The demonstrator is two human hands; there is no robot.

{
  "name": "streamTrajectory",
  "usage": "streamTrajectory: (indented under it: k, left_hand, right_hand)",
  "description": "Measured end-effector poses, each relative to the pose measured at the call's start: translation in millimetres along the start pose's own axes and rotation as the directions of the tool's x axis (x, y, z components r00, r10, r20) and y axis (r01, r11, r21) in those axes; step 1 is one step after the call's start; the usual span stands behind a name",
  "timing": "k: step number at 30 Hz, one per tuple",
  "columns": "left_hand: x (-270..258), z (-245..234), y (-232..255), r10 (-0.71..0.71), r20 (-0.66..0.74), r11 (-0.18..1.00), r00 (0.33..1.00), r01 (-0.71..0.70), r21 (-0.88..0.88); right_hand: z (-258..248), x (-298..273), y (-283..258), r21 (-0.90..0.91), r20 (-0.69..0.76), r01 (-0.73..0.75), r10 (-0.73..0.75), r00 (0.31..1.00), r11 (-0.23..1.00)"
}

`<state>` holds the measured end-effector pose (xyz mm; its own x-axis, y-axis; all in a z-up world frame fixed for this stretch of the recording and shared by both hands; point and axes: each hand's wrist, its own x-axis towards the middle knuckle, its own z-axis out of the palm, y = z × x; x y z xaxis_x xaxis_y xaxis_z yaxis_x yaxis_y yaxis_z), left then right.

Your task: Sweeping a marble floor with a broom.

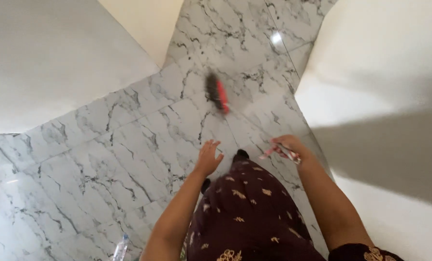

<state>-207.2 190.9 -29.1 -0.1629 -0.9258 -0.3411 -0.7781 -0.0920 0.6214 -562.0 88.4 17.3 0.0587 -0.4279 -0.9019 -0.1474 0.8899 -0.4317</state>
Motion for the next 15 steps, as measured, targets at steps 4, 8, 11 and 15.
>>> streamTrajectory:
  k: [4, 8, 11, 15]
  left_hand:
    - [-46, -6, -3, 0.097, -0.072, 0.991, 0.993, -0.104, -0.089]
    - [-102, -25, -25, 0.021, -0.061, 0.989, 0.998, -0.029, -0.144]
    - [-146, -39, -52, -0.067, -0.052, 0.989, 0.996, 0.059, -0.135]
    - [-199, -49, -93, -0.235, -0.008, 0.966, 0.972, 0.232, -0.112]
  right_hand:
    - [5, -8, 23, -0.471, -0.135, 0.077, -0.158, 0.978, 0.879]
    - [76, -20, 43, -0.931, -0.171, 0.047, -0.548, 0.819, 0.361]
    - [126, -31, 50, -0.942, -0.177, 0.057, -0.636, 0.751, 0.329]
    - [205, -75, 45, -0.815, -0.077, 0.173, -0.399, 0.914, 0.554]
